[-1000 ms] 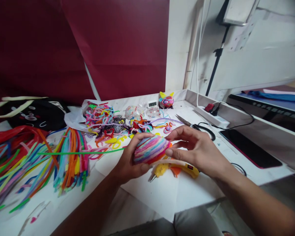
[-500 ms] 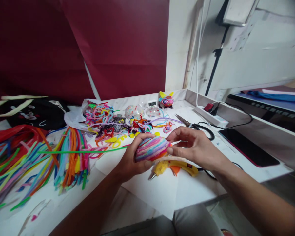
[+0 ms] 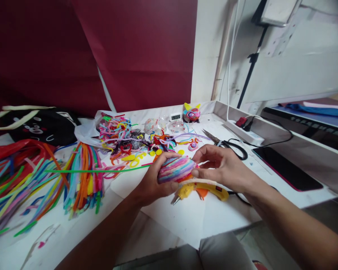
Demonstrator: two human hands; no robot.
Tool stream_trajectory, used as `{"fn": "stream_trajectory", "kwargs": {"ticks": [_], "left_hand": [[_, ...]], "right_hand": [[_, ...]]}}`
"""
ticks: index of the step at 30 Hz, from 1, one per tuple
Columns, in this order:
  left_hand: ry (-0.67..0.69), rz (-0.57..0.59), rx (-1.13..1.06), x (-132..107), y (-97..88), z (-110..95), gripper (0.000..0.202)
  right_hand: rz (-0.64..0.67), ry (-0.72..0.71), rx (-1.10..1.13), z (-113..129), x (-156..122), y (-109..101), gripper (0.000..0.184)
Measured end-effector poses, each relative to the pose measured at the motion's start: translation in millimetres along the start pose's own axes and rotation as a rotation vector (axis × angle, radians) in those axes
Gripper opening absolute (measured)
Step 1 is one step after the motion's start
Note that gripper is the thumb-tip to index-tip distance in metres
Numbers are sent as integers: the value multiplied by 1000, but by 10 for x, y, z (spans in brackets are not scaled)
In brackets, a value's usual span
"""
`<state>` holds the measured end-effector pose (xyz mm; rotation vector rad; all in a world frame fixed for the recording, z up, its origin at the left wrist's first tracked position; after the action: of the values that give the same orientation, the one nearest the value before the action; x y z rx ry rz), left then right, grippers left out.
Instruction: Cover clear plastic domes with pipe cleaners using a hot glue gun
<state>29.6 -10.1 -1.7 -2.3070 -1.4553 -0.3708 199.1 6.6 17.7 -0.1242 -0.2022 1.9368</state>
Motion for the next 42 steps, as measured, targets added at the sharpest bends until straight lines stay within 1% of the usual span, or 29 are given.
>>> {"fn": "stream_trajectory", "kwargs": {"ticks": [5,9,13,18,21,25,29,31,34,37,39,41,42], "left_hand": [[10,1,24,6,-7,-1,64],[-7,17,15,9,-8,24,66],[-10,30,52,7,9,11,67],[39,15,118,4,27,-78,66],[60,-2,149,6,12,-113,66],[104,7,111,7,-11,-119,66],[88,45,22,-2,-4,-78,67],[70,62,-15,-9,11,-67,67],[51,61,-31,-13,17,-56,67],[31,27,-46,-12,-1,-19,66],[5,-5,-98,-8,-11,23,66],[-27,-43,-168,-1,-19,63,68],[-49,-67,-197,3,-25,83,69]], "right_hand": [[39,14,40,-17,0,-2,44],[50,12,55,-26,-6,-10,48],[25,-44,-11,6,-36,9,47],[-32,-74,-95,-7,-57,32,45],[-62,-144,-113,29,-70,25,43],[-9,-212,-39,86,-111,14,41],[44,-135,75,36,-135,-21,39],[38,-87,104,-8,-133,-37,39],[14,-63,119,-43,-120,-33,39],[-7,-53,133,-56,-92,0,40],[-7,-50,157,-56,-68,11,41],[-15,-59,178,-52,-38,-38,39],[-41,-72,188,-50,-23,-106,37]]}}
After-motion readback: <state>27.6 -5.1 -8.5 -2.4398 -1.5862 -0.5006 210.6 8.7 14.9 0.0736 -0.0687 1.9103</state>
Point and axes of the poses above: each hand's wrist, its own x-axis towards the middle knuckle, its own y-axis out of the palm, z = x × y, the point moved 7 cm from there along x, towards the middle knuckle, and after that the axes turned 8 degrees about y, right-handed, at the moved point
